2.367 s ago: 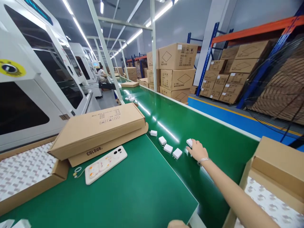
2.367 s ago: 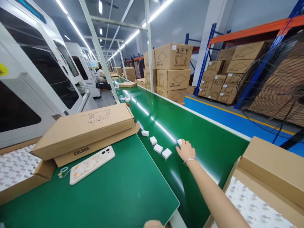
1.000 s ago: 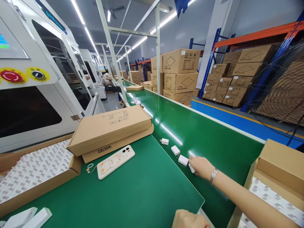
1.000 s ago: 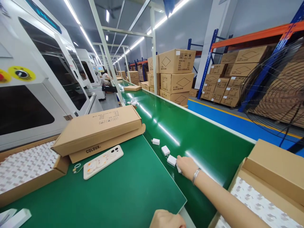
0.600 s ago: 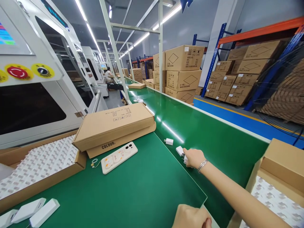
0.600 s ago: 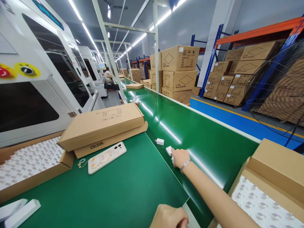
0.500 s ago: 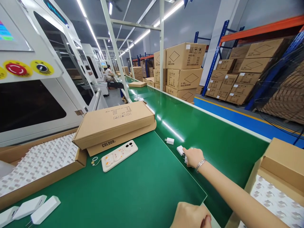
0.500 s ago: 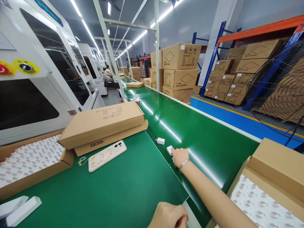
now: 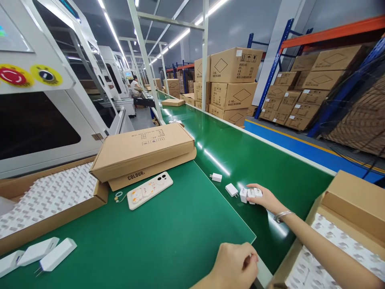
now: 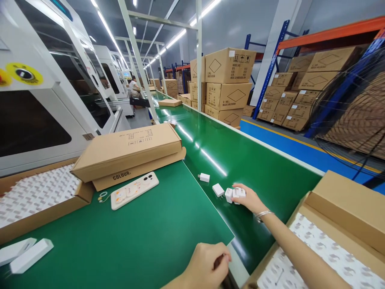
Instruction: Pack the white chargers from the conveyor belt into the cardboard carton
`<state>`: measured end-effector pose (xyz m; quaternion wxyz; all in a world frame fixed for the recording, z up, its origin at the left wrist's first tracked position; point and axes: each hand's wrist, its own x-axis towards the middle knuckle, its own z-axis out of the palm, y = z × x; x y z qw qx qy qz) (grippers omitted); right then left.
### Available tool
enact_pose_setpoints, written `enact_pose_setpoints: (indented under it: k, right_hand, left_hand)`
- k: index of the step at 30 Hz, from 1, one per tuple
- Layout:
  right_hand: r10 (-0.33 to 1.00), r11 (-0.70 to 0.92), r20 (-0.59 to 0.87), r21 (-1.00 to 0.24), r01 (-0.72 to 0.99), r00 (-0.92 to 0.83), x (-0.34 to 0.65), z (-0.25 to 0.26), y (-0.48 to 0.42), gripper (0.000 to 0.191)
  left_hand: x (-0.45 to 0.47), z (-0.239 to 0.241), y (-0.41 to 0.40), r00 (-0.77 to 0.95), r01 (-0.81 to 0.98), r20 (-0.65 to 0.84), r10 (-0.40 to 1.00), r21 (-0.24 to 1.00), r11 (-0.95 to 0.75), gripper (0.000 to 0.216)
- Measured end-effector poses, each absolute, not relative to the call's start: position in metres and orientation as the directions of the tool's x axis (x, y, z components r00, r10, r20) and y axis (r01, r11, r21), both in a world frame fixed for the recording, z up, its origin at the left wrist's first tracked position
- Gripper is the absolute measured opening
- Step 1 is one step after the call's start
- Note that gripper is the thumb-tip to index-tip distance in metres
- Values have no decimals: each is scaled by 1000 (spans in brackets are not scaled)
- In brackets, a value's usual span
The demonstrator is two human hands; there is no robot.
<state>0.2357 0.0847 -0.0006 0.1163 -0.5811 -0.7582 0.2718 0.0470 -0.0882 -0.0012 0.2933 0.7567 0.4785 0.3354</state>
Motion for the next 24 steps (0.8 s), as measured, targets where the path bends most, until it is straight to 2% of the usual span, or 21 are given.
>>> enact_pose_setpoints:
  k: [3,6,10,14,16,21,24]
  right_hand:
    - [938,152,-155,-621,769,-310,248,-14,91,49]
    - [927,173,-159,-626,760,-341,259,-20,92,49]
    - [919,216,-161,-556,803,-359,270,-15,81,49]
    - [934,248,-127,-439,863,-333,265,-1,62,77]
    - [941,267,-95,-384,884,-326,256,8,52,80]
    - [930,306,-96,-334,892,-355,232,14,39,43]
    - [934,270,-120,-376,886,-336,232,16,42,30]
  left_hand:
    - [46,4,-88,296,510,202,934,793,-333,18]
    - [46,5,-88,291,490,195,937,810,-321,18]
    - [45,6,-88,299,491,179,937,814,-312,19]
    - [45,8,-89,306,515,160,939,802,-305,19]
    - [45,8,-89,304,524,156,940,797,-302,19]
    - [45,7,-91,302,522,162,940,797,-305,19]
    - [45,7,-90,304,522,161,939,797,-305,18]
